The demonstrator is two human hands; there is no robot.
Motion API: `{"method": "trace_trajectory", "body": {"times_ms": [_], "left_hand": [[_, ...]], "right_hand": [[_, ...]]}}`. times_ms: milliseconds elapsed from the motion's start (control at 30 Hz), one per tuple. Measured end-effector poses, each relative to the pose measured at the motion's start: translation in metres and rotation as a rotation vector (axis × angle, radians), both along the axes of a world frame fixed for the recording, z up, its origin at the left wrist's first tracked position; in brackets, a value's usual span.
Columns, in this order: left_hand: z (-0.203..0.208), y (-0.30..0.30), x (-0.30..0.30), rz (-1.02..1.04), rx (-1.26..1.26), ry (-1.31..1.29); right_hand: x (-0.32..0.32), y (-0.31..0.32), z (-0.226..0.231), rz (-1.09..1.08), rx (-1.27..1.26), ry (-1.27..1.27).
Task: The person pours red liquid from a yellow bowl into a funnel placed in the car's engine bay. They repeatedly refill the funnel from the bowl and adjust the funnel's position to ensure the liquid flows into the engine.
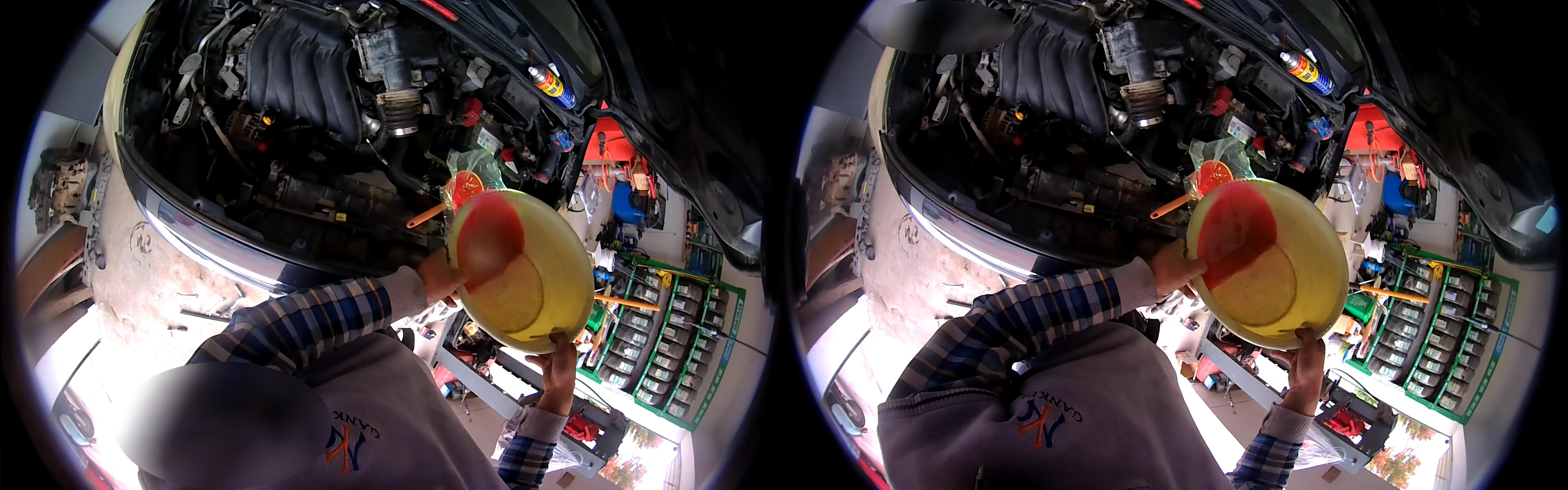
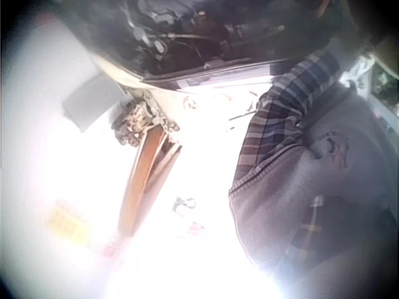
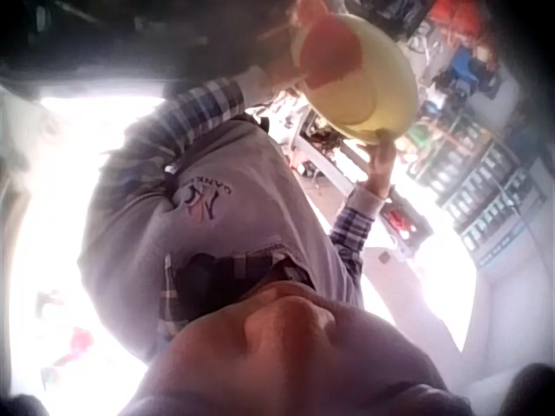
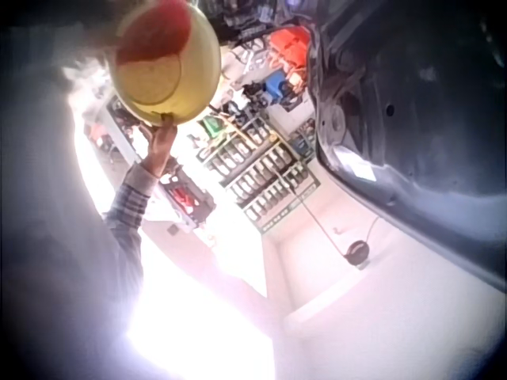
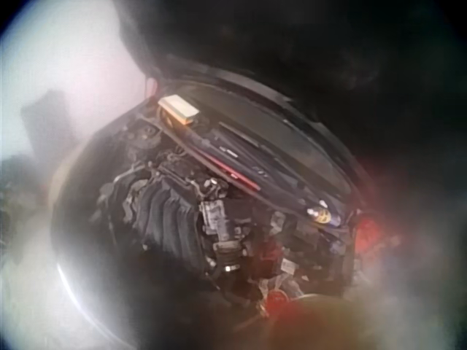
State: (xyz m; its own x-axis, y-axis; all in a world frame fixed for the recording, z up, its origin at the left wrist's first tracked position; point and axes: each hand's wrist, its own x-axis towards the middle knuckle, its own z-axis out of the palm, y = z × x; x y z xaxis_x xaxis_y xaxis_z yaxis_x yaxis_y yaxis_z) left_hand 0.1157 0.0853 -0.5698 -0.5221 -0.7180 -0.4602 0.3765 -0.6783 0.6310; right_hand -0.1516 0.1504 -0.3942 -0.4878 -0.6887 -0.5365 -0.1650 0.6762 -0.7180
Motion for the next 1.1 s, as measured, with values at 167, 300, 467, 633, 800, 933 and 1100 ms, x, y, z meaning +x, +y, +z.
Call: {"method": "trace_trajectory", "body": {"times_ms": [167,300,467,633,800,933,1100], "left_hand": [[0.04,0.0,0.019,0.0,-0.072,-0.092],[0.075,0.0,0.04,0.062,-0.199,0.061],[0.062,0.008,0.023,-0.011,-0.506,-0.209],[0.03,0.03,-0.01,-0.031,-0.498,-0.42],[0.039,0.051,-0.014,-0.051,-0.568,-0.455],[0.051,0.067,-0.014,-0.067,-0.549,-0.379],[0.053,0.093,-0.026,-0.143,-0.517,-0.45]], "right_hand": [[-0.011,0.018,-0.012,-0.038,-0.075,-0.078],[-0.022,0.042,-0.024,-0.073,-0.168,-0.169],[-0.027,0.07,-0.04,-0.144,-0.263,-0.301],[-0.032,0.114,-0.061,-0.251,-0.339,-0.357],[-0.021,0.153,-0.069,-0.269,-0.404,-0.382],[-0.023,0.181,-0.075,-0.255,-0.413,-0.378],[-0.015,0.207,-0.07,-0.258,-0.395,-0.392]]}}
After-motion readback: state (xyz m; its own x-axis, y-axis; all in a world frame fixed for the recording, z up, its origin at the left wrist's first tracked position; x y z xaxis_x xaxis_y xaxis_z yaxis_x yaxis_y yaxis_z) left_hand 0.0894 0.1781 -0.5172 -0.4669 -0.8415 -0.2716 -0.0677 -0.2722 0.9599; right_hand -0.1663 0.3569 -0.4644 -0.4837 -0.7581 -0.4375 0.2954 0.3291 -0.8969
